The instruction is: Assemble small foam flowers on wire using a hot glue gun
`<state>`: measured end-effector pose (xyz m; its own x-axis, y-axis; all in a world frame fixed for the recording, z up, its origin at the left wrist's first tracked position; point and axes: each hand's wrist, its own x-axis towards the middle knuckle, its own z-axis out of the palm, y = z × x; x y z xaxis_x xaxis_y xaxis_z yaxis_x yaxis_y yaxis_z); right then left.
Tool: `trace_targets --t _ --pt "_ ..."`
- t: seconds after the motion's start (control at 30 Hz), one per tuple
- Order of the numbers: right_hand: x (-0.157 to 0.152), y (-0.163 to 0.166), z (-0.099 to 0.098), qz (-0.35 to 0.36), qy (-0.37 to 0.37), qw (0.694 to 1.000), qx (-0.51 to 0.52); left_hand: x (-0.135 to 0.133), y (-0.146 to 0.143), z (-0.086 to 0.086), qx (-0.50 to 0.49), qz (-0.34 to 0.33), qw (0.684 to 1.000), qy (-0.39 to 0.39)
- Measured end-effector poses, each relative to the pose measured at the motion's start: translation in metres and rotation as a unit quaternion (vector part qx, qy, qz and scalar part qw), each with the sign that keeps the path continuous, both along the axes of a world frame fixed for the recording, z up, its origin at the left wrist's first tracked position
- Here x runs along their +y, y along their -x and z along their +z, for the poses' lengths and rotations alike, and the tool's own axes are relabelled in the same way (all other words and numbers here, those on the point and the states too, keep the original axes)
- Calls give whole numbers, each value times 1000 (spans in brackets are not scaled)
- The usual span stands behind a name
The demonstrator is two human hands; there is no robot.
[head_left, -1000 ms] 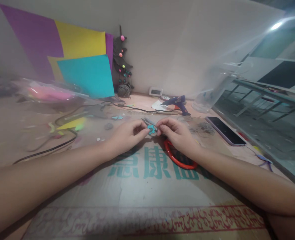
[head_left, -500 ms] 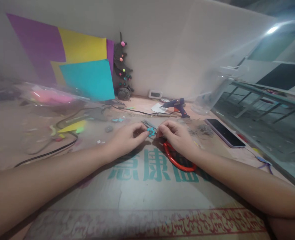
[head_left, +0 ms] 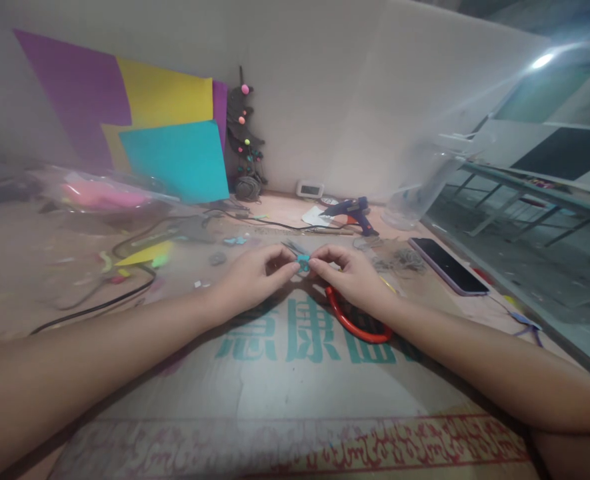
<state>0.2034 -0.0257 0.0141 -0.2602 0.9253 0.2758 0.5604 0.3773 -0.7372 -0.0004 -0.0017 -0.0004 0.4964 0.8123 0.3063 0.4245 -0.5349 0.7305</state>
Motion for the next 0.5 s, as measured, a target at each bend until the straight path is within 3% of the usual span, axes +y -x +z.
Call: trace_targets --t 0.3,0.5 --pt "1 -3 -3 16 -1 1000 27 3 0 -1 -32 18 999 37" --pt "11 -14 14 -20 -57 998 30 11 1 -5 -149 64 984 76"
